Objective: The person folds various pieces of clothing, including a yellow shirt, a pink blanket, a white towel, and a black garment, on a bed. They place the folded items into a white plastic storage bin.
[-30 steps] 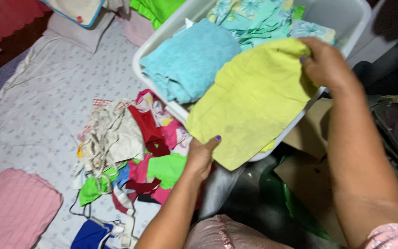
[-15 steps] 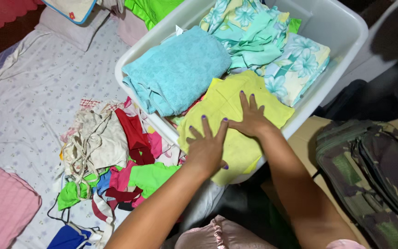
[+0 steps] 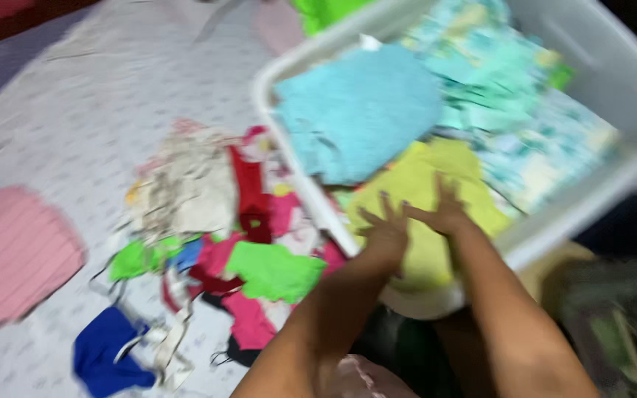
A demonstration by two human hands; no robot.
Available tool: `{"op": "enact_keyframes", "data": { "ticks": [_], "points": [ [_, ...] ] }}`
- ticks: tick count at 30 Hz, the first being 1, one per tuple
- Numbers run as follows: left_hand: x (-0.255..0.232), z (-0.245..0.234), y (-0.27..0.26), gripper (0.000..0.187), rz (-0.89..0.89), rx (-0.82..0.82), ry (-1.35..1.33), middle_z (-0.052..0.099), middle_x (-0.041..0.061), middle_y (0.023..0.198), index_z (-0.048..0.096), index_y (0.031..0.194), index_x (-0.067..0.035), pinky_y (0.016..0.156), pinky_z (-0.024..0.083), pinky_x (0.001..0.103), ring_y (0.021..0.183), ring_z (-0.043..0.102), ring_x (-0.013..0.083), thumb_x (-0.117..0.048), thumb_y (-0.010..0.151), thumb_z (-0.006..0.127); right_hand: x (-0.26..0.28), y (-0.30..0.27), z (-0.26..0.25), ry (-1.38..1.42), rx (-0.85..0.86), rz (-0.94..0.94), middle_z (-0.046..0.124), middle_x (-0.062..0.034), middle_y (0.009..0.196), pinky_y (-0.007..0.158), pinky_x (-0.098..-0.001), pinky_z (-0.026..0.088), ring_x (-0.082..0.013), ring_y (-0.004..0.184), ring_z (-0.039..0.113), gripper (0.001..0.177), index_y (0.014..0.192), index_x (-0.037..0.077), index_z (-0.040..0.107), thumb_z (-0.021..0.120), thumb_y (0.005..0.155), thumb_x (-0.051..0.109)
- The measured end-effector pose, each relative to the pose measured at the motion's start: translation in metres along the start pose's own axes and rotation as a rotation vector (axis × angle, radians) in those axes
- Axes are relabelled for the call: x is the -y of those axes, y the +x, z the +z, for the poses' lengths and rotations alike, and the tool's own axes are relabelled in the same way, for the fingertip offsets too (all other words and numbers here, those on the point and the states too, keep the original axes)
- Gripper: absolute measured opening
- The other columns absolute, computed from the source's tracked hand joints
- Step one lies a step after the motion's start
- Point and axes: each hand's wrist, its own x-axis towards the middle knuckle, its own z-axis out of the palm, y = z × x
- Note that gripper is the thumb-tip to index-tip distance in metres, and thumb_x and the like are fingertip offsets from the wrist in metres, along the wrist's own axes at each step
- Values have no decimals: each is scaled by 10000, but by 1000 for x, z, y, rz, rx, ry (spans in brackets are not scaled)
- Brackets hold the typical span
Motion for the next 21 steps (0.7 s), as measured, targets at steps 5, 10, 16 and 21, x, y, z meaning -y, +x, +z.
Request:
{"op": "enact_keyframes", "data": {
  "ticks": [5, 10, 16, 21],
  "points": [
    [60, -40, -75, 1141, 396, -382, -454, 181, 216, 1683, 231, 1572, -169, 1206, 263, 599, 1529, 212, 477, -309, 683, 933, 86, -85, -37, 247, -532, -123, 58, -318, 1690, 1187, -631, 128, -494, 1534, 62, 1070, 1600, 30, 292, 842, 778, 437],
    [181, -8, -138, 1089, 537, -1003, -734, 314, 263, 1615, 284, 1566, -51, 1197, 320, 539, 1490, 350, 445, -240, 669, 871, 259, -175, 9, 315, -775, -819, 383, -273, 1647, 1301, -578, 259, -463, 1558, 286, 429, 1414, 29, 614, 721, 1001, 72],
    [363, 182, -205, 810, -26, -1021, -979, 581, 245, 1408, 478, 1507, -57, 1129, 428, 460, 1325, 545, 407, -218, 787, 813, 416, -210, 174, 444, -344, -1065, 668, -190, 1182, 1077, -456, 464, -392, 1170, 611, 392, 1199, 28, 676, 688, 807, 26],
    [465, 363, -247, 695, -253, -794, -1171, 641, 235, 1364, 553, 1409, -8, 1069, 461, 435, 1285, 604, 351, -216, 788, 784, 456, -219, 350, 374, 131, -921, 598, -233, 1346, 1114, -454, 409, -407, 1290, 541, 598, 1364, -6, 564, 751, 810, 119]
  ]
}}
